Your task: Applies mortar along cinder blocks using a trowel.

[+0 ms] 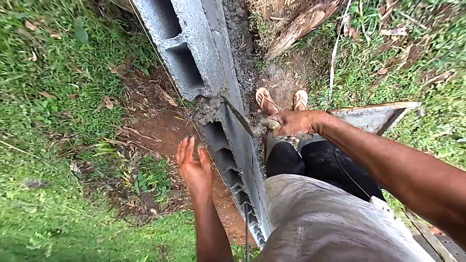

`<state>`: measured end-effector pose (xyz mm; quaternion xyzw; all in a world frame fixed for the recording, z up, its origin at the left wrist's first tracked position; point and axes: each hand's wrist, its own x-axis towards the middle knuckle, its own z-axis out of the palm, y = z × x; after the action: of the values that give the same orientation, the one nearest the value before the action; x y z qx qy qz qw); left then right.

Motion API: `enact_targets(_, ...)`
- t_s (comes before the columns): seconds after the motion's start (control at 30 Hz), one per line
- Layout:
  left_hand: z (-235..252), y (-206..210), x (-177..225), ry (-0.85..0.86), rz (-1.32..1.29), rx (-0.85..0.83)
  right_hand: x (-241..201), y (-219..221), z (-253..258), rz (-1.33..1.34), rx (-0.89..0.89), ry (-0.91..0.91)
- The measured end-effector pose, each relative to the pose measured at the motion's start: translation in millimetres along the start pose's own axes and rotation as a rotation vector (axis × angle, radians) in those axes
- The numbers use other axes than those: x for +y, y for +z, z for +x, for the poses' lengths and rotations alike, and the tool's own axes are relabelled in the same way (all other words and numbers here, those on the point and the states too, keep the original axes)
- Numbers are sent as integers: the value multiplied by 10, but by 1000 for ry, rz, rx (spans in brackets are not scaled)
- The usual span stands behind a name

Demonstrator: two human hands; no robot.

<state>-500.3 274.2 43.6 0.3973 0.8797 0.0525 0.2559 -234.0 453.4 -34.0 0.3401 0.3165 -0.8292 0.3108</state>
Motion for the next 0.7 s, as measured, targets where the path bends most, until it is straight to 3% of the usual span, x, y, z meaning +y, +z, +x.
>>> enact_targets(0.2,68,-37,-16,5,-16,-25,-168,288,-187,-419,185,13)
enact_targets(0.4,155,-82,-27,13,22,-14,234,394,-418,-304,122,-24)
enact_targets(0.57,60,-85,-77,-18,53,-12,603,80,211,-258,277,-85)
enact_targets(0.7,-121,-51,-92,-32,79,1,504,-51,606,-188,314,-165)
